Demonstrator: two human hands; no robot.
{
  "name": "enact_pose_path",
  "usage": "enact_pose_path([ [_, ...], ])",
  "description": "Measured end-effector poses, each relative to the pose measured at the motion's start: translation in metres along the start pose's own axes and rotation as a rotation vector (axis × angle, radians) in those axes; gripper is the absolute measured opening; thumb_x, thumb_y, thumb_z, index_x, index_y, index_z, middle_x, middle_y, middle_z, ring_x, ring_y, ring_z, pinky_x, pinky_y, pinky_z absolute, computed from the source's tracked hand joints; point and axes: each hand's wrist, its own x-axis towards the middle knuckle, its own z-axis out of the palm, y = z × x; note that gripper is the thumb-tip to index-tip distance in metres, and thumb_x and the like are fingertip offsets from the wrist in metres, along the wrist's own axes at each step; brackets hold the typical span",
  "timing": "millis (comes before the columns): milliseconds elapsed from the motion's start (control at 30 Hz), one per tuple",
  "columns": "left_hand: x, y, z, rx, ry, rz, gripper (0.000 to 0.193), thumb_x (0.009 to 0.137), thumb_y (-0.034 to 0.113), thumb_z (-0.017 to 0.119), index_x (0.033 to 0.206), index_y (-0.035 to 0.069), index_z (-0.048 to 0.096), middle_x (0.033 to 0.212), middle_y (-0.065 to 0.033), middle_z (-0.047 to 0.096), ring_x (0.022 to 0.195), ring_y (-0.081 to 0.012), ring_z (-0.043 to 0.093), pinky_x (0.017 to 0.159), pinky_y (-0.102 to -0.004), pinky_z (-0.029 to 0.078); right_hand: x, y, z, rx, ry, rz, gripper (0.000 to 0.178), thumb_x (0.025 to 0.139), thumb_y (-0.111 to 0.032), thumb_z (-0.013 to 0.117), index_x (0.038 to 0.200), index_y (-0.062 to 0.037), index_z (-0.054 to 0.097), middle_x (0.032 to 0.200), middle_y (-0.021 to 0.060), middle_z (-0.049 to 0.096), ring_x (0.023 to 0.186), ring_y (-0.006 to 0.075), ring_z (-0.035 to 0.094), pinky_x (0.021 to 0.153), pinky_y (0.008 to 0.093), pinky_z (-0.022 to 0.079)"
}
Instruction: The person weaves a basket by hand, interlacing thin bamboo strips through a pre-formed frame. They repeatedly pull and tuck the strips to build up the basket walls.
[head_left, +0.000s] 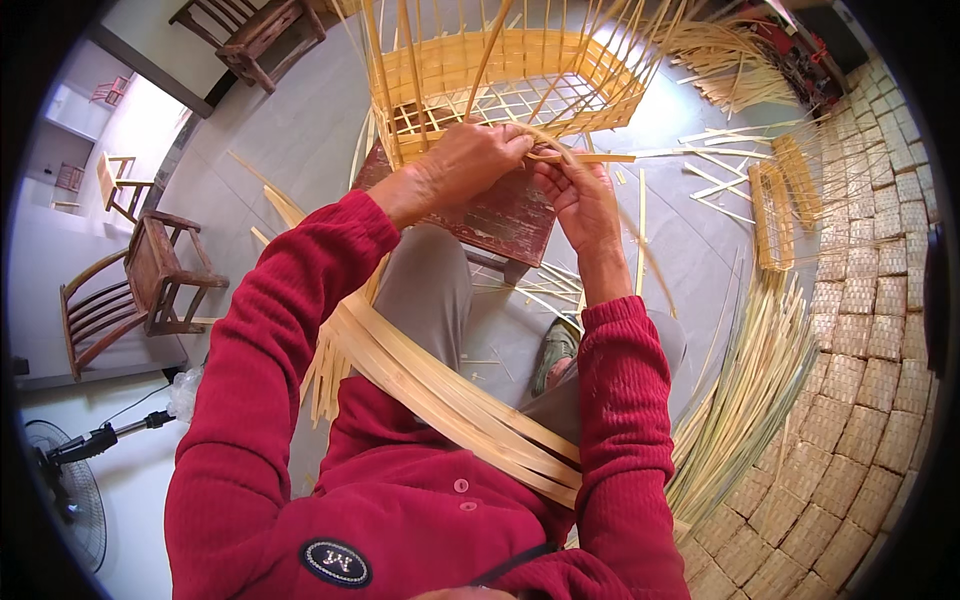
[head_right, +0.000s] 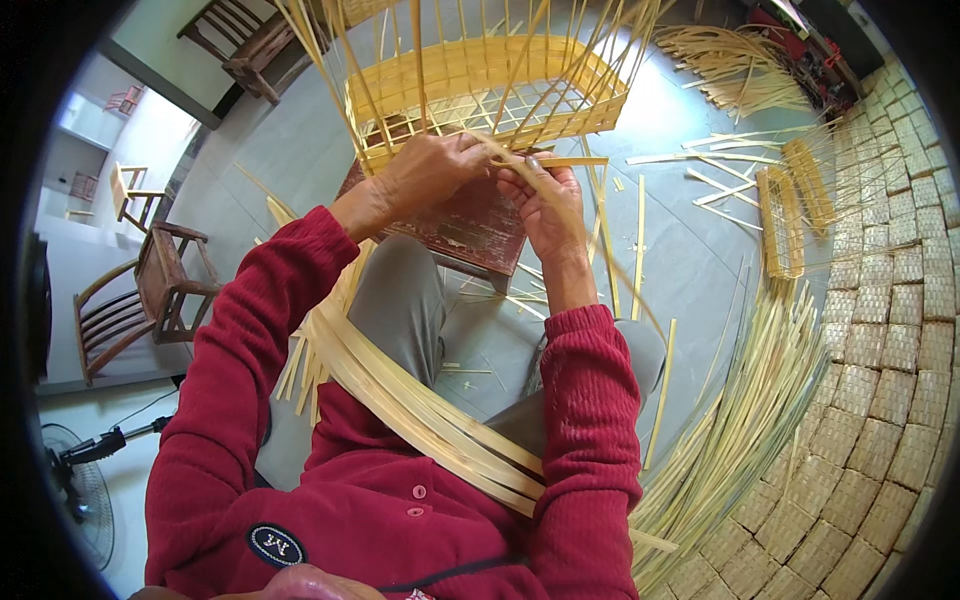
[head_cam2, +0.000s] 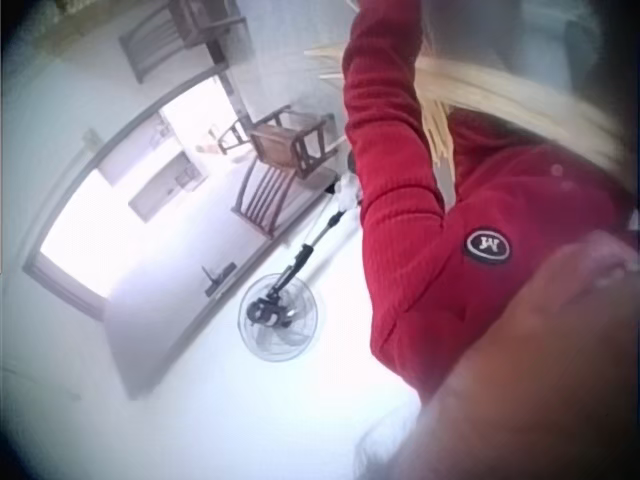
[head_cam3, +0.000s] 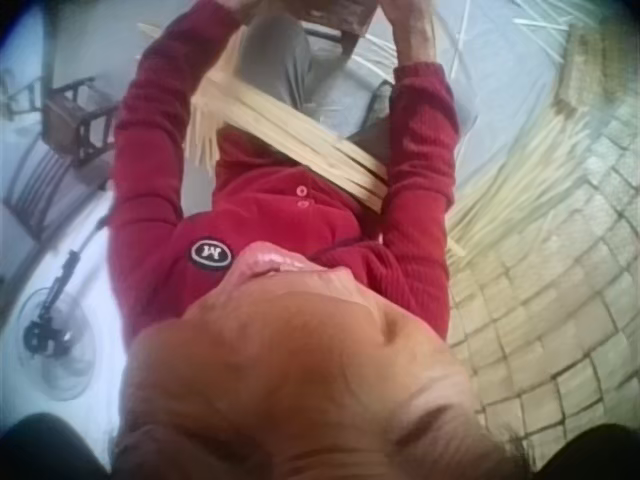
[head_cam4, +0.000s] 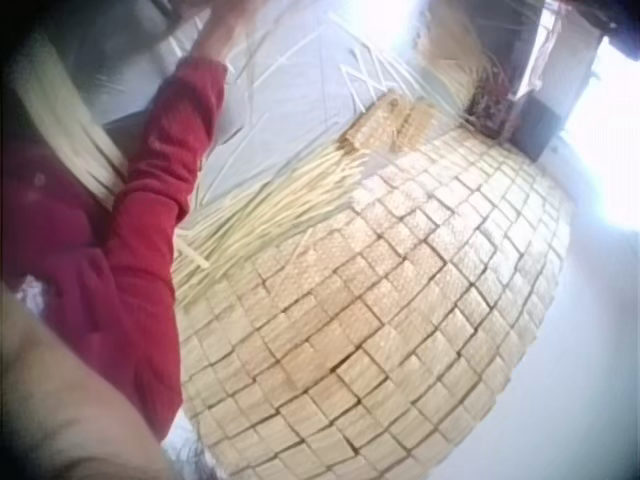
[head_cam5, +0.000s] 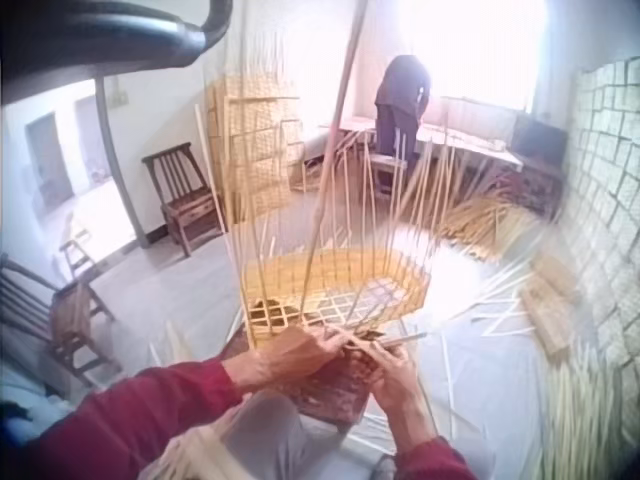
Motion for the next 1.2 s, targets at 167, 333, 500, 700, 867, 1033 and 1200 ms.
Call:
enact_pose_path([
  [167, -0.017, 0.004, -0.002, -0.06, 0.039, -0.115, 0.022, 0.092, 0.015, 0.062, 0.113, 0.008, 0.064, 0.109, -0.0117, 0.069, 0.087, -0.0275, 0.072, 0.067, -0.0371, 0.061, -0.012, 0.002, 0.006, 0.024, -0.123, -0.009, 0.02, 0.093, 0.007, 0.055, 0.109, -0.0034, 0.059, 0.113, 0.0157, 0.071, 0.111, 0.0246, 0.066, 0.105, 0.04, 0.052],
  [333, -0.031, -0.01, 0.011, -0.177, 0.043, -0.174, 0.022, 0.091, 0.014, 0.063, 0.112, 0.008, 0.065, 0.098, -0.0128, 0.069, 0.085, -0.0301, 0.072, 0.067, -0.0393, 0.06, -0.01, 0.016, 0.013, 0.089, -0.071, -0.145, 0.024, 0.096, 0.004, 0.056, 0.118, 0.0016, 0.065, 0.12, 0.0175, 0.069, 0.118, 0.0277, 0.065, 0.104, 0.0408, 0.053],
  [500, -0.038, -0.014, -0.001, -0.338, 0.167, -0.023, 0.025, 0.09, 0.013, 0.064, 0.114, 0.008, 0.065, 0.101, -0.0139, 0.071, 0.088, -0.0338, 0.072, 0.068, -0.0406, 0.06, -0.006, 0.017, 0.006, 0.028, -0.202, -0.046, 0.025, 0.099, -0.006, 0.062, 0.124, -0.0008, 0.065, 0.126, 0.0193, 0.068, 0.113, 0.0289, 0.069, 0.095, 0.0385, 0.061],
  [700, -0.048, -0.011, -0.008, -0.286, 0.099, 0.045, 0.028, 0.088, 0.013, 0.064, 0.115, 0.009, 0.064, 0.105, -0.0146, 0.07, 0.084, -0.0351, 0.072, 0.064, -0.0422, 0.06, -0.018, 0.014, 0.031, -0.058, -0.136, 0.024, 0.041, 0.099, -0.011, 0.066, 0.138, -0.0016, 0.058, 0.128, 0.0123, 0.068, 0.101, 0.0198, 0.072, 0.086, 0.0279, 0.061],
  [867, -0.047, -0.005, -0.015, -0.303, 0.055, 0.012, 0.027, 0.089, 0.012, 0.062, 0.116, 0.01, 0.061, 0.105, -0.0139, 0.07, 0.081, -0.0346, 0.071, 0.061, -0.043, 0.059, -0.045, 0.002, 0.066, -0.538, -0.179, -0.14, 0.033, 0.096, -0.018, 0.074, 0.126, -0.0059, 0.066, 0.119, 0.0057, 0.07, 0.104, 0.0129, 0.066, 0.091, 0.0261, 0.054],
  [1033, -0.048, 0.003, -0.002, -0.29, 0.172, 0.016, 0.018, 0.091, 0.013, 0.06, 0.109, 0.01, 0.061, 0.1, -0.0119, 0.07, 0.08, -0.0322, 0.072, 0.062, -0.0423, 0.058, -0.045, 0.018, 0.06, -0.698, -0.09, -0.29, 0.02, 0.099, -0.019, 0.069, 0.113, -0.0057, 0.066, 0.107, 0.0029, 0.069, 0.106, 0.011, 0.062, 0.095, 0.0275, 0.052],
  [1200, -0.044, 0.009, 0.004, -0.261, 0.332, 0.0, 0.012, 0.092, 0.018, 0.059, 0.101, 0.009, 0.061, 0.089, -0.0104, 0.068, 0.079, -0.0297, 0.072, 0.06, -0.0408, 0.058, -0.042, 0.035, 0.021, 0.21, -0.061, -0.081, 0.028, 0.105, -0.016, 0.054, 0.124, 0.0032, 0.061, 0.13, 0.021, 0.063, 0.125, 0.0327, 0.06, 0.114, 0.0454, 0.045],
])
